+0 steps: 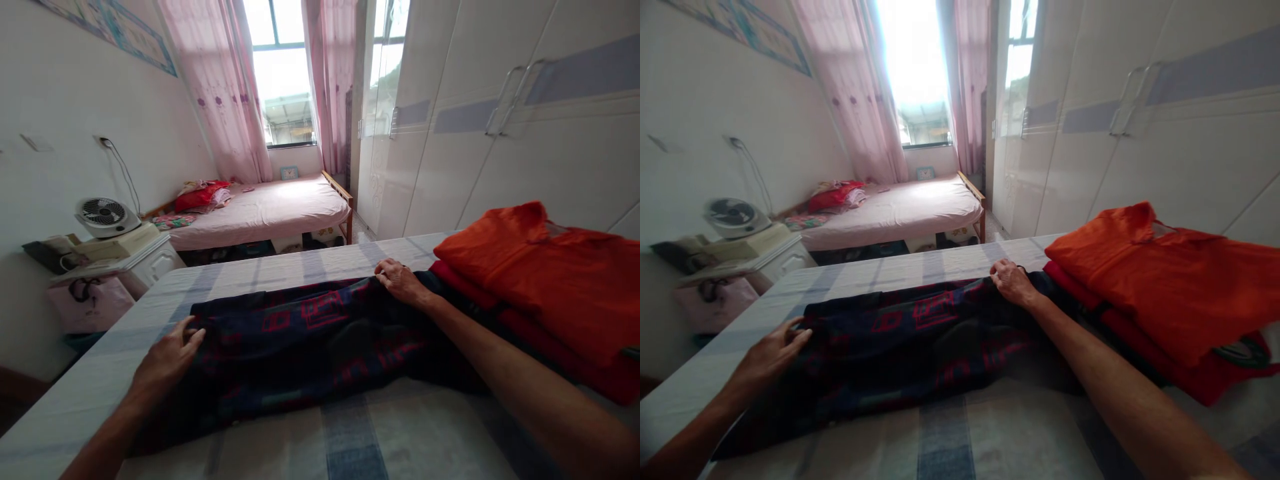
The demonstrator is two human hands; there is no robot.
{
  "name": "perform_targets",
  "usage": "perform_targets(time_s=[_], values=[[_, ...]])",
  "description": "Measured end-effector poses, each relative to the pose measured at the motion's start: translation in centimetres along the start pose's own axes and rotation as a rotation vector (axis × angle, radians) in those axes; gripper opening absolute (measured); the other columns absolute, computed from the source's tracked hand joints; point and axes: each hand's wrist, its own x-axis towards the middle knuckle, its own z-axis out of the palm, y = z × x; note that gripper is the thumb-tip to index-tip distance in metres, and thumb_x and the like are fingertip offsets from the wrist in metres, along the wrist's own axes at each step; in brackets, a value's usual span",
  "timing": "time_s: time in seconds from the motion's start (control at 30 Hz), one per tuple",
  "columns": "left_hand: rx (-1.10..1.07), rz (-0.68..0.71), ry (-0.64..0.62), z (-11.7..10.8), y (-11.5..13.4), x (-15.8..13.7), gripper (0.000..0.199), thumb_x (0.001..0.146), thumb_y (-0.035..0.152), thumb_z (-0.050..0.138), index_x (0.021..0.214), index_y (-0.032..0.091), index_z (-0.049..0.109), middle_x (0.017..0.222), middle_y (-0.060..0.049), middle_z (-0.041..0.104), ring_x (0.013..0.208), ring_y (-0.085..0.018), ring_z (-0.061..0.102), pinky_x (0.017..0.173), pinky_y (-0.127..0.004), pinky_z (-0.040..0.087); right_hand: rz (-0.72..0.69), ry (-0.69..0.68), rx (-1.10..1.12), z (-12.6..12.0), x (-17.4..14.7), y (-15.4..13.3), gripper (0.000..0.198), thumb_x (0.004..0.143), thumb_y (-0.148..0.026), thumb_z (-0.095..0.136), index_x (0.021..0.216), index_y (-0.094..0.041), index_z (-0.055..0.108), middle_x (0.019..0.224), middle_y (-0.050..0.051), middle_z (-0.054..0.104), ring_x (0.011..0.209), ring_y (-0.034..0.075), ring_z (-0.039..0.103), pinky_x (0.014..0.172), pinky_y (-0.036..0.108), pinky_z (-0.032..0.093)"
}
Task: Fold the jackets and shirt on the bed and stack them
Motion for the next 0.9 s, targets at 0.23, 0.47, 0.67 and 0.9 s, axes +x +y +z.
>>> perform_targets(time_s=[0.23,0.47,0.67,0.9], values=[[0.176,0.859,-0.067,4.9,8.1,-4.9,0.015,0.088,0.024,0.048,0.094,0.023,0.062,0.101,-0.005,0.062,0.092,-0.02,0.059,0.081,-0.033,0.047,-0.201,-0.109,-0.136,0.1,-0.7,-1.9,0.019,0.081,-0.034,0.058,0.091,-0.021,0.067,0.114,0.008,0.061,0.112,0.024,0.051,0.096,0.039,0.037],[0.283,0.83,-0.053,8.0,11.2,-4.2,0.015,0.086,0.012,0.048,0.077,0.017,0.06,0.086,-0.008,0.061,0.083,-0.022,0.055,0.073,-0.037,0.044,-0.122,-0.098,-0.195,0.1,0.4,-2.7,0.019,0.083,-0.021,0.048,0.082,-0.02,0.067,0.101,0.005,0.066,0.101,0.019,0.056,0.089,0.033,0.039],[0.111,0.936,-0.131,7.1,10.1,-3.9,0.015,0.083,0.011,0.047,0.078,0.019,0.059,0.096,-0.005,0.062,0.086,-0.016,0.055,0.078,-0.031,0.045,0.052,-0.032,-0.235,0.5,1.8,-2.3,0.02,0.081,-0.022,0.047,0.079,-0.019,0.067,0.101,0.009,0.067,0.102,0.025,0.054,0.085,0.04,0.039],[-0.017,0.95,-0.189,6.7,10.2,-4.9,0.014,0.088,0.022,0.048,0.09,0.021,0.062,0.113,-0.004,0.06,0.101,-0.018,0.056,0.09,-0.033,0.044,0.058,0.038,-0.243,1.1,0.7,-3.7,0.019,0.079,-0.016,0.046,0.087,-0.019,0.063,0.108,0.01,0.064,0.102,0.024,0.056,0.084,0.037,0.04]])
